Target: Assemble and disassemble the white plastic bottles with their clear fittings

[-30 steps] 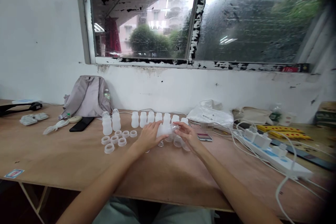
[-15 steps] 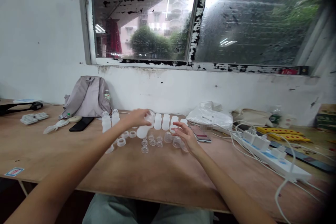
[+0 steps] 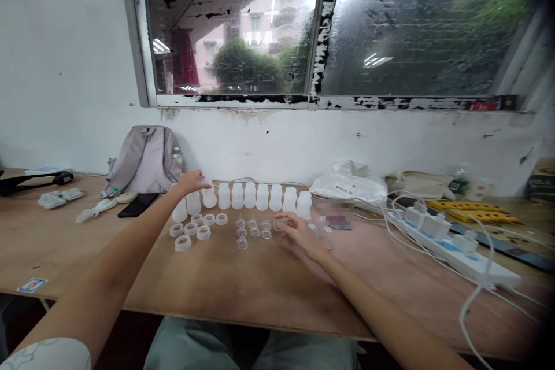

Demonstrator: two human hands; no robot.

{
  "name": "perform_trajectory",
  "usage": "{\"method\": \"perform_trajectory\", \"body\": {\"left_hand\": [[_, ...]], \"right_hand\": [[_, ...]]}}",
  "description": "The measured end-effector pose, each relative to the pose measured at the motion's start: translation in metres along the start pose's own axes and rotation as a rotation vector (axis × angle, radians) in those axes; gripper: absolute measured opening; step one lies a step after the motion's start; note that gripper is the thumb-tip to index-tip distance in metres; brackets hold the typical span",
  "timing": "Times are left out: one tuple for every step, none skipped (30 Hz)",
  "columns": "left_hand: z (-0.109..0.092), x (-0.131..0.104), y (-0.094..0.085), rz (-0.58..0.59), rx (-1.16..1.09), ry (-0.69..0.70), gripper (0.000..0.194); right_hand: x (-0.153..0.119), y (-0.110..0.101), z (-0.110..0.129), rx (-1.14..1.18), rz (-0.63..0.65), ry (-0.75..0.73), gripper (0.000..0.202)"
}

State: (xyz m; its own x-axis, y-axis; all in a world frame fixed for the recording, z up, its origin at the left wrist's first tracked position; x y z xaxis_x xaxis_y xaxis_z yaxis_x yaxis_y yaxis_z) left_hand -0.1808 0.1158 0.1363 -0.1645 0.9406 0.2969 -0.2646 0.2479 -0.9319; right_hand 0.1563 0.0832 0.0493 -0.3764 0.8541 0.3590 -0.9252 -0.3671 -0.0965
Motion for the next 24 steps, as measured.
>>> {"method": "perform_trajectory", "body": {"left_hand": [[-0.001,-0.001,0.004,-0.003,0.012,0.006,0.054],[-0.002,-0.002,0.007,-0.005,0.022,0.015,0.054],[-0.003,-0.003,0.01,-0.008,0.031,0.024,0.054],[-0.003,-0.004,0.012,-0.013,0.037,0.033,0.053],[-0.004,-0.005,0.013,-0.022,0.043,0.041,0.053],[-0.004,-0.005,0.014,-0.035,0.05,0.048,0.053],[-0.004,-0.005,0.014,-0.05,0.059,0.053,0.052],[-0.005,-0.005,0.015,-0.065,0.07,0.059,0.053],[-0.005,-0.004,0.015,-0.078,0.082,0.066,0.053],[-0.006,-0.003,0.016,-0.087,0.094,0.073,0.054],[-0.006,-0.001,0.017,-0.093,0.106,0.08,0.055],[-0.007,0.001,0.018,-0.094,0.116,0.086,0.056],[-0.007,0.003,0.02,-0.093,0.123,0.09,0.057],[-0.008,0.004,0.021,-0.09,0.131,0.09,0.058],[-0.008,0.006,0.022,-0.087,0.14,0.088,0.059],[-0.008,0.007,0.023,-0.082,0.149,0.087,0.06],[-0.009,0.009,0.024,-0.075,0.157,0.086,0.061],[-0.009,0.01,0.024,-0.066,0.161,0.083,0.063],[-0.009,0.01,0.024,-0.057,0.161,0.078,0.066],[-0.009,0.011,0.022,-0.057,0.154,0.069,0.069],[-0.009,0.01,0.019,-0.072,0.141,0.058,0.073],[-0.009,0.009,0.014,-0.109,0.124,0.046,0.075],[-0.01,0.006,0.007,-0.169,0.105,0.038,0.075],[-0.012,0.001,-0.001,-0.243,0.089,0.042,0.071]], "right_hand": [[0.0,0.001,-0.002,-0.006,0.01,-0.003,0.025],[0.0,0.003,-0.005,-0.014,0.024,-0.003,0.024],[0.0,0.005,-0.009,-0.028,0.04,0.002,0.023],[-0.001,0.007,-0.013,-0.049,0.057,0.006,0.022],[-0.001,0.01,-0.016,-0.08,0.079,0.003,0.021],[-0.002,0.014,-0.019,-0.119,0.101,-0.012,0.02],[-0.004,0.018,-0.02,-0.164,0.124,-0.039,0.018],[-0.005,0.023,-0.021,-0.21,0.148,-0.072,0.017],[-0.007,0.028,-0.02,-0.254,0.172,-0.105,0.016],[-0.009,0.033,-0.02,-0.294,0.196,-0.135,0.015],[-0.011,0.038,-0.019,-0.329,0.217,-0.161,0.014],[-0.013,0.042,-0.018,-0.36,0.235,-0.185,0.014],[-0.014,0.046,-0.018,-0.389,0.249,-0.209,0.015],[-0.015,0.049,-0.017,-0.416,0.261,-0.23,0.016],[-0.016,0.051,-0.017,-0.44,0.271,-0.248,0.017],[-0.016,0.052,-0.017,-0.46,0.28,-0.26,0.017],[-0.016,0.053,-0.017,-0.476,0.286,-0.266,0.018],[-0.016,0.054,-0.018,-0.487,0.292,-0.27,0.019],[-0.017,0.054,-0.018,-0.495,0.296,-0.273,0.019],[-0.017,0.053,-0.019,-0.5,0.297,-0.276,0.019],[-0.017,0.053,-0.019,-0.504,0.295,-0.28,0.019],[-0.017,0.052,-0.019,-0.508,0.294,-0.284,0.02],[-0.017,0.052,-0.02,-0.511,0.293,-0.289,0.02],[-0.018,0.052,-0.021,-0.517,0.294,-0.292,0.021]]}}
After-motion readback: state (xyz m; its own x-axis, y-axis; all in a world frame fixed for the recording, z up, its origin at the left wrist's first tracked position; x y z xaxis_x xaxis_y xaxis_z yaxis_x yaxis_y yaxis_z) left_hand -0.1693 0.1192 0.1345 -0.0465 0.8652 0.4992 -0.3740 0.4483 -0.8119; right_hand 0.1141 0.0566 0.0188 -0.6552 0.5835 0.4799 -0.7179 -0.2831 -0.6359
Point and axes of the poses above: each hand's wrist, its own x-axis towards the middle knuckle, its own y-axis out of the palm, z = x × y, the point moved 5 cm from there along x, towards the middle knuckle, and after that the axes turned 10 degrees about x, right-handed, at the moved point
